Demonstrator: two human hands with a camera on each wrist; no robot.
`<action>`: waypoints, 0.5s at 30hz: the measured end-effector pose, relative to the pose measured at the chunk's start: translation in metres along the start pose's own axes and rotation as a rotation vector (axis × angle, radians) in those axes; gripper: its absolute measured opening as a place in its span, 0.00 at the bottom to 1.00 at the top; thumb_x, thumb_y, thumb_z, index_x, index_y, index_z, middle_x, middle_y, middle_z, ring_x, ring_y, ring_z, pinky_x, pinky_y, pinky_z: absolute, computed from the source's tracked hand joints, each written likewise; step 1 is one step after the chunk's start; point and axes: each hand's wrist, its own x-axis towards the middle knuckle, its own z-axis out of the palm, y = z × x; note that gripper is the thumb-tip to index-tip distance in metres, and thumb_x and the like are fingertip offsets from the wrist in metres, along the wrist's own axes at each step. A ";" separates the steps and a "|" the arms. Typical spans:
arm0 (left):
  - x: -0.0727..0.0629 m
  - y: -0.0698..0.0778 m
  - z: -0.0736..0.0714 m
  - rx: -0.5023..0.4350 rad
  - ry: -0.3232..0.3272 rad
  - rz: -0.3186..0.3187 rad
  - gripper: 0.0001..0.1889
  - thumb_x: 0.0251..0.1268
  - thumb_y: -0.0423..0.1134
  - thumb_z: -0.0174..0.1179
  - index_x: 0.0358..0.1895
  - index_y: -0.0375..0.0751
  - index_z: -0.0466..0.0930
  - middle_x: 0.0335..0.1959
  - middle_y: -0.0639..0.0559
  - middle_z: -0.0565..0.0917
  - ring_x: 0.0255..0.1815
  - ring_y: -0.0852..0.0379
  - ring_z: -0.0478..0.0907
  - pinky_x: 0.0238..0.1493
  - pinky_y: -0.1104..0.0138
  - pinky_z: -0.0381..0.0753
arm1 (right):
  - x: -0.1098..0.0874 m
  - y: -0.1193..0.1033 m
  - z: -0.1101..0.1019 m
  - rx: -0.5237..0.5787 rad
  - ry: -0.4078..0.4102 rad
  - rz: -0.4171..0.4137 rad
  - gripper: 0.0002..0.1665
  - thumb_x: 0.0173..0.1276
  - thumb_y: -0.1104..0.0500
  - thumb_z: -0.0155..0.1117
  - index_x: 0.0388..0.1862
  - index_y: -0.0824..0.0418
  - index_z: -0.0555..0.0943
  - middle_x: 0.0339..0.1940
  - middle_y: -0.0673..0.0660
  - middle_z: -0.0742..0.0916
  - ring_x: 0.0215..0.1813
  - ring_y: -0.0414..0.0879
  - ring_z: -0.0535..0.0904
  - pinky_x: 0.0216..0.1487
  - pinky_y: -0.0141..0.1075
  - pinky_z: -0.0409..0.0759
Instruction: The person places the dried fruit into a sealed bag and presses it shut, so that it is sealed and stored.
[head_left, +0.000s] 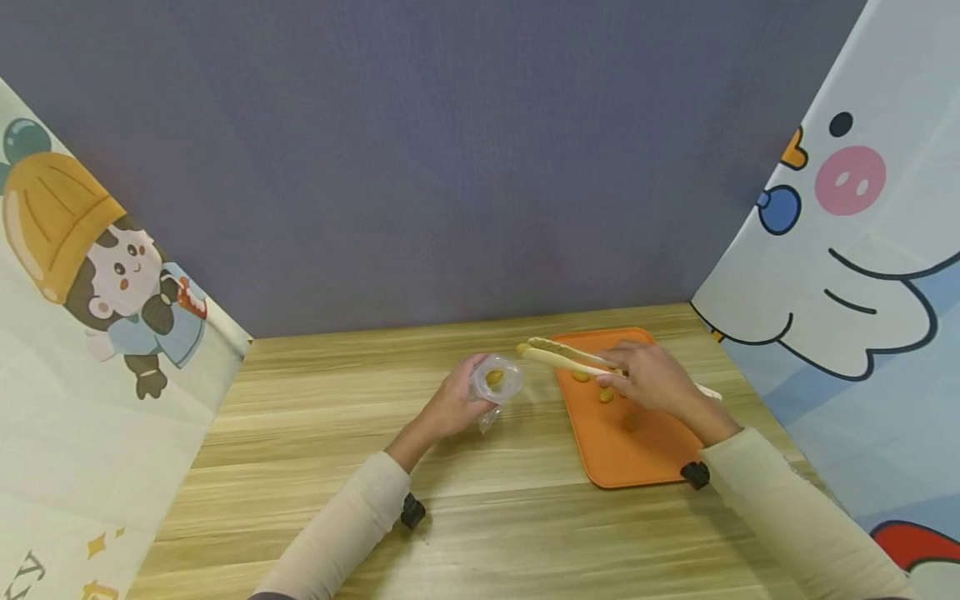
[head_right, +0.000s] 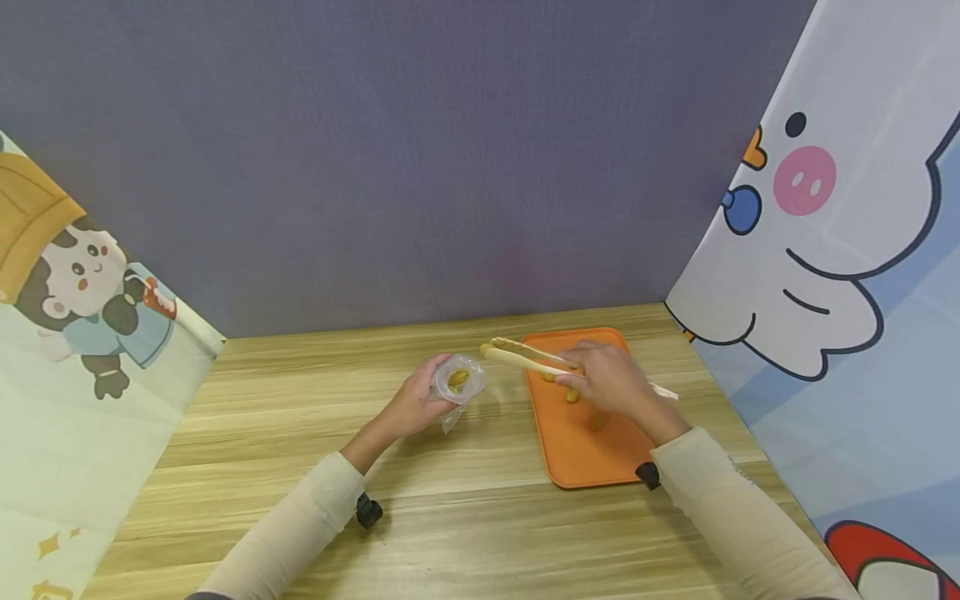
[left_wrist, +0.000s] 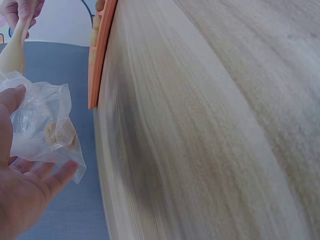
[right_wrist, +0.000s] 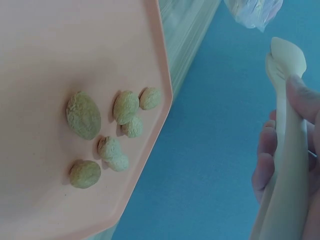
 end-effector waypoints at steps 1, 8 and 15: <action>0.000 0.000 0.000 0.004 0.001 0.003 0.42 0.56 0.35 0.73 0.74 0.36 0.62 0.67 0.38 0.75 0.67 0.42 0.74 0.69 0.48 0.75 | 0.000 -0.001 0.000 0.008 -0.001 -0.002 0.28 0.67 0.46 0.70 0.59 0.62 0.85 0.49 0.61 0.90 0.39 0.52 0.86 0.41 0.49 0.85; 0.001 -0.002 0.002 0.001 0.002 0.011 0.42 0.57 0.35 0.73 0.74 0.36 0.62 0.67 0.38 0.75 0.67 0.42 0.74 0.68 0.48 0.76 | 0.000 -0.009 0.000 0.019 -0.010 -0.029 0.27 0.68 0.47 0.70 0.59 0.61 0.85 0.48 0.59 0.90 0.34 0.46 0.83 0.34 0.42 0.81; 0.001 -0.002 0.002 -0.015 -0.006 0.005 0.42 0.58 0.37 0.73 0.75 0.37 0.62 0.67 0.40 0.75 0.67 0.43 0.75 0.67 0.48 0.77 | 0.002 -0.018 0.000 0.019 -0.027 -0.031 0.27 0.67 0.49 0.70 0.60 0.62 0.84 0.49 0.59 0.90 0.34 0.45 0.83 0.36 0.43 0.83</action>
